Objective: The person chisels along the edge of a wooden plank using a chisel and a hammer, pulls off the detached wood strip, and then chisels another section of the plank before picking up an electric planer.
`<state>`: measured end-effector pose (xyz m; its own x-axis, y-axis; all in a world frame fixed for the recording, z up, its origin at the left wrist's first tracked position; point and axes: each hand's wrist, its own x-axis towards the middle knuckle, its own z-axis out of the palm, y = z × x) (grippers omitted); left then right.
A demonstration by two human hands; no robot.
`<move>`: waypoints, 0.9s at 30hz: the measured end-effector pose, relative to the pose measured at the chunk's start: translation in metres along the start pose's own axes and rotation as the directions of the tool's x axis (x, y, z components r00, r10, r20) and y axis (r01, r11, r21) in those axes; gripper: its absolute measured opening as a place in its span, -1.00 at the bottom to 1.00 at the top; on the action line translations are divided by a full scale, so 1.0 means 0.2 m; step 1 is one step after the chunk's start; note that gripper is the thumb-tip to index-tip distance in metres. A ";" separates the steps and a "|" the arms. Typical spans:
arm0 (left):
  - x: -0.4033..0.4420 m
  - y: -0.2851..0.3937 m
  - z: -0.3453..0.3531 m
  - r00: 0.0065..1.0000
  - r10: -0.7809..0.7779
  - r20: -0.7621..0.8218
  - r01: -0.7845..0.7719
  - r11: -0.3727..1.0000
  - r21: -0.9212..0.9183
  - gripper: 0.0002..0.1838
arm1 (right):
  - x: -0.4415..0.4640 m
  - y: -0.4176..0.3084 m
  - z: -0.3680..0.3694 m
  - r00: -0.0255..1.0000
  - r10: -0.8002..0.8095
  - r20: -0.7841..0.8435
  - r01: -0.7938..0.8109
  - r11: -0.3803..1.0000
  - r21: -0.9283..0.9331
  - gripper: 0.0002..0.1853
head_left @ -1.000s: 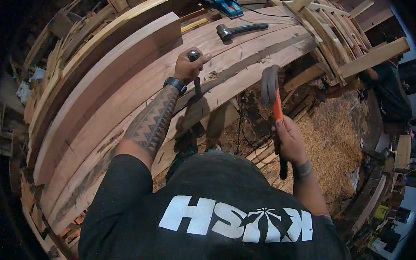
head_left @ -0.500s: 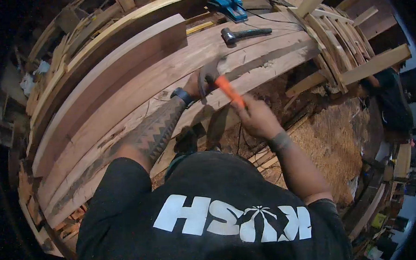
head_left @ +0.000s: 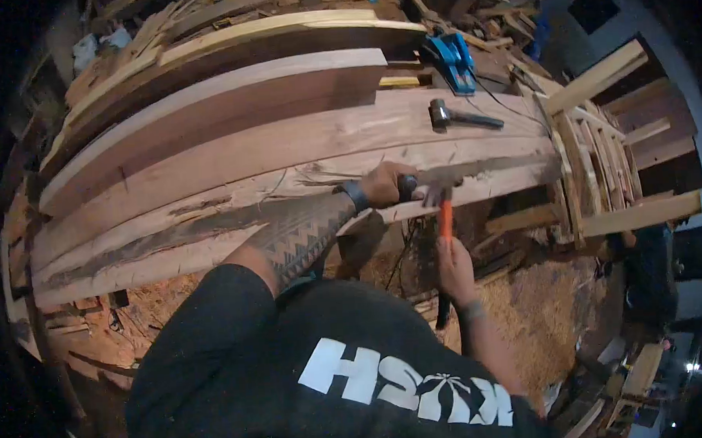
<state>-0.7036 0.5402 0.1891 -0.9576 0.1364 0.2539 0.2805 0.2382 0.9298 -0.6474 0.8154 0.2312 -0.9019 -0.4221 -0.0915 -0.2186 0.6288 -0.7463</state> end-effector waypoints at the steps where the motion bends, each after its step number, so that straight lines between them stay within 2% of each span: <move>1: -0.03 0.02 -0.01 1.000 0.000 0.006 0.000 0.996 0.089 -0.69 | -0.01 -0.03 -0.03 1.000 -0.015 -0.027 0.015 1.000 0.008 -0.59; 2: -0.04 0.06 0.00 0.994 -0.106 0.027 0.108 0.991 -0.083 -0.68 | -0.06 -0.07 -0.07 0.998 -0.016 -0.054 0.017 1.000 0.019 -0.59; 3: -0.06 0.03 0.01 0.996 -0.084 0.016 0.084 0.996 -0.029 -0.69 | -0.11 -0.08 -0.11 0.996 -0.008 -0.086 0.010 0.999 0.030 -0.59; 4: -0.03 -0.03 0.01 0.998 -0.054 0.011 0.054 0.998 0.026 -0.70 | -0.13 0.03 -0.12 0.994 0.105 -0.005 -0.102 0.978 0.179 -0.59; 5: 0.02 -0.11 0.00 1.000 -0.016 0.009 0.015 0.996 0.084 -0.70 | -0.14 0.01 -0.14 0.998 0.060 -0.017 -0.057 0.990 0.129 -0.59; 6: 0.10 -0.16 -0.08 0.969 -0.126 -0.211 0.150 0.984 0.101 -0.73 | -0.15 -0.02 -0.17 0.999 0.018 -0.029 -0.016 0.997 0.079 -0.58; 7: 0.19 -0.21 -0.16 0.880 -0.228 -0.417 0.277 0.959 0.060 -0.74 | -0.18 -0.04 -0.17 0.999 -0.014 -0.037 0.015 0.999 0.031 -0.57; 8: 0.30 -0.32 -0.29 0.672 -0.473 -0.569 0.620 0.780 0.084 -0.70 | -0.22 -0.02 -0.16 0.998 0.067 0.006 -0.068 0.993 0.100 -0.59; 9: 0.36 -0.40 -0.41 0.398 -0.564 -0.724 0.432 0.811 -0.394 -0.69 | -0.24 0.01 -0.15 0.989 0.136 0.055 -0.143 0.976 0.163 -0.61; 10: 0.40 -0.48 -0.56 0.254 -0.699 -0.668 0.081 0.704 -0.706 -0.66 | -0.24 0.03 -0.14 0.976 0.189 0.107 -0.209 0.953 0.221 -0.62; 11: 0.40 -0.56 -0.61 0.284 -0.695 -0.660 0.047 0.698 -0.715 -0.66 | -0.26 0.04 -0.14 0.979 0.186 0.081 -0.199 0.958 0.207 -0.61; 12: 0.36 -0.37 -0.63 0.313 -0.690 -0.653 0.015 0.691 -0.723 -0.66 | -0.31 0.06 -0.12 0.982 0.182 0.058 -0.190 0.962 0.195 -0.60; 13: 0.36 -0.26 -0.60 0.441 -0.592 -0.674 0.051 0.767 -0.640 -0.68 | -0.34 0.09 -0.10 0.982 0.185 0.037 -0.188 0.964 0.188 -0.59; 14: 0.35 -0.17 -0.53 0.568 -0.492 -0.660 0.083 0.832 -0.549 -0.69 | -0.38 0.19 -0.09 0.967 0.233 0.103 -0.252 0.937 0.242 -0.58; 15: 0.34 -0.11 -0.44 0.689 -0.390 -0.611 0.100 0.886 -0.452 -0.70 | -0.41 0.20 -0.08 0.965 0.241 0.101 -0.259 0.935 0.244 -0.56; 18: 0.35 0.03 -0.23 0.862 -0.352 -0.364 0.112 0.834 -0.541 -0.69 | -0.40 0.12 -0.12 0.956 0.280 0.084 -0.292 0.930 0.225 -0.57; 21: 0.35 0.07 -0.12 0.896 -0.324 -0.305 0.238 0.928 -0.286 -0.66 | -0.38 0.14 -0.16 0.973 0.226 0.040 -0.229 0.951 0.208 -0.58; 22: 0.34 0.09 -0.11 0.910 -0.288 -0.298 0.217 0.944 -0.250 -0.64 | -0.38 0.13 -0.17 0.975 0.218 0.034 -0.220 0.952 0.210 -0.60; 25: 0.32 0.04 -0.11 0.907 -0.339 -0.249 0.283 0.930 -0.236 -0.64 | -0.37 0.08 -0.20 0.982 0.188 0.023 -0.188 0.958 0.218 -0.63; 27: 0.31 0.02 -0.10 0.921 -0.310 -0.234 0.258 0.938 -0.230 -0.63 | -0.37 0.04 -0.21 0.983 0.181 0.031 -0.182 0.941 0.285 -0.65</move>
<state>-0.7627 0.5303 0.2130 -0.9848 -0.1733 0.0077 0.0012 0.0377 0.9993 -0.5977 0.8797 0.2602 -0.9147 -0.3213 -0.2452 0.0645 0.4828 -0.8733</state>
